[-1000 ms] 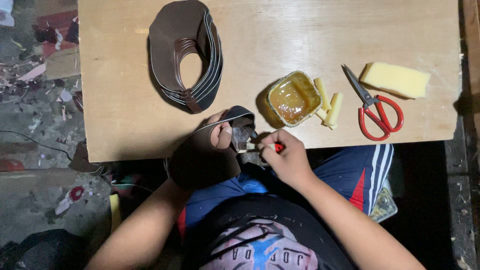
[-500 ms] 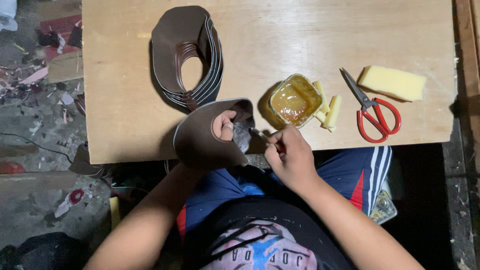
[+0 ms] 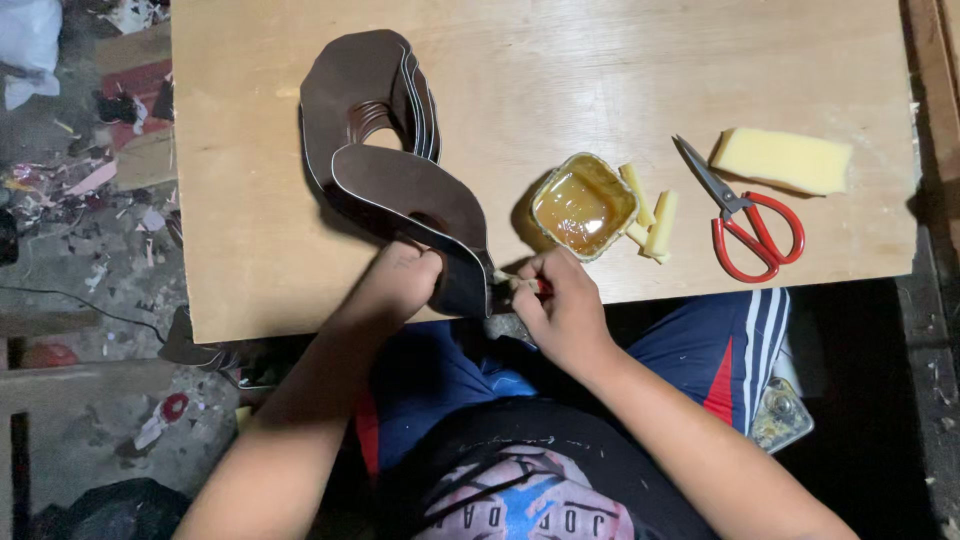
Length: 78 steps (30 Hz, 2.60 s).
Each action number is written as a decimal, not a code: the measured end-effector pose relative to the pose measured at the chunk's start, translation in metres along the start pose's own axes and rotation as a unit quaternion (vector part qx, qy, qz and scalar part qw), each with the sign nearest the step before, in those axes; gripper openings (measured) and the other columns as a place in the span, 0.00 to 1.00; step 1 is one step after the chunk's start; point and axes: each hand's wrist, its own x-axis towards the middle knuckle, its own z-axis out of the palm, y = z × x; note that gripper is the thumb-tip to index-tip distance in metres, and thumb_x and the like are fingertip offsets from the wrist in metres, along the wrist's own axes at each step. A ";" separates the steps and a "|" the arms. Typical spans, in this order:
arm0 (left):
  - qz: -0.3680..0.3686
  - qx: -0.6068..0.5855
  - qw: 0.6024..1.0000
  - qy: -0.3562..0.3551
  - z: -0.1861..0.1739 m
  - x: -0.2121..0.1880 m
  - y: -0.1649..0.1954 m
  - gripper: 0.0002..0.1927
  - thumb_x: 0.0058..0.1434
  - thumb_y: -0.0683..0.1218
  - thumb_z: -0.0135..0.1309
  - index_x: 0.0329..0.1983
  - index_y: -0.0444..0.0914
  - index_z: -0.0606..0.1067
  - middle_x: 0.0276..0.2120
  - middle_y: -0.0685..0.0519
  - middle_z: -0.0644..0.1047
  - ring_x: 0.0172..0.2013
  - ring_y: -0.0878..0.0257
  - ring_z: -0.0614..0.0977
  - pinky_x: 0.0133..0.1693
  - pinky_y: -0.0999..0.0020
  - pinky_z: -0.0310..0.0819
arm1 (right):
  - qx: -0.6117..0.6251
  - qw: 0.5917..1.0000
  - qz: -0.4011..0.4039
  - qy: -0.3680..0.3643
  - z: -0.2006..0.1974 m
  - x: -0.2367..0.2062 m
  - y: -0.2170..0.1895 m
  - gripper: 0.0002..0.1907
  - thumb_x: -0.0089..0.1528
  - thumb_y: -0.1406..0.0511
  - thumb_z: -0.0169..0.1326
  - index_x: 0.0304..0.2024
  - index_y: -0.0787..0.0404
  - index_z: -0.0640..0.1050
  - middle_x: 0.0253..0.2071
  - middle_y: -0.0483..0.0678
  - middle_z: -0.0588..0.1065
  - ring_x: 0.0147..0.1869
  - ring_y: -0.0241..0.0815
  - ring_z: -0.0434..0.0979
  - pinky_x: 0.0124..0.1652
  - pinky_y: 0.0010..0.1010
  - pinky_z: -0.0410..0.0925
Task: The person holds a brown leather shoe upper in one hand and uses a small brush to spread yellow adhesive from a plastic container onto the edge of the component. They work the brush around the inner rim, then set the finished piece in a row with other completed uppers on the wooden table.
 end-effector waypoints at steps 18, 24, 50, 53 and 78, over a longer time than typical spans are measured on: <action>0.226 0.177 0.956 -0.058 -0.012 0.004 0.009 0.14 0.52 0.37 0.54 0.42 0.33 0.79 0.40 0.46 0.79 0.42 0.58 0.80 0.44 0.65 0.76 | -0.050 0.971 -0.232 0.040 0.009 0.006 -0.006 0.16 0.57 0.77 0.60 0.46 0.65 0.71 0.42 0.56 0.71 0.46 0.56 0.75 0.43 0.40 0.70; -0.007 -0.097 0.993 -0.066 -0.005 -0.003 0.006 0.11 0.68 0.40 0.45 0.46 0.31 0.78 0.31 0.54 0.75 0.31 0.66 0.73 0.34 0.70 0.68 | -0.030 0.972 -0.228 0.039 -0.014 -0.002 -0.015 0.14 0.58 0.76 0.60 0.43 0.63 0.71 0.40 0.52 0.71 0.43 0.52 0.75 0.40 0.37 0.70; 0.349 0.203 0.908 0.110 0.025 -0.058 0.007 0.06 0.62 0.42 0.54 0.39 0.35 0.72 0.39 0.46 0.78 0.41 0.56 0.79 0.47 0.60 0.75 | -0.080 0.955 -0.135 -0.251 -0.036 -0.011 -0.016 0.09 0.53 0.70 0.60 0.35 0.64 0.74 0.41 0.55 0.72 0.44 0.57 0.76 0.43 0.41 0.72; 0.342 0.199 0.912 0.109 0.027 -0.062 0.011 0.05 0.62 0.42 0.53 0.38 0.35 0.72 0.39 0.46 0.78 0.41 0.56 0.79 0.46 0.60 0.74 | -0.080 0.963 -0.125 -0.226 -0.044 -0.010 -0.015 0.09 0.53 0.71 0.60 0.34 0.64 0.74 0.40 0.54 0.72 0.44 0.55 0.76 0.43 0.40 0.72; 0.255 0.155 0.954 0.021 0.032 -0.039 -0.004 0.05 0.63 0.43 0.53 0.34 0.36 0.72 0.34 0.47 0.77 0.37 0.59 0.77 0.42 0.63 0.73 | 0.028 0.996 -0.068 -0.056 -0.026 -0.023 0.007 0.06 0.57 0.73 0.59 0.36 0.63 0.75 0.37 0.49 0.74 0.39 0.44 0.78 0.40 0.29 0.70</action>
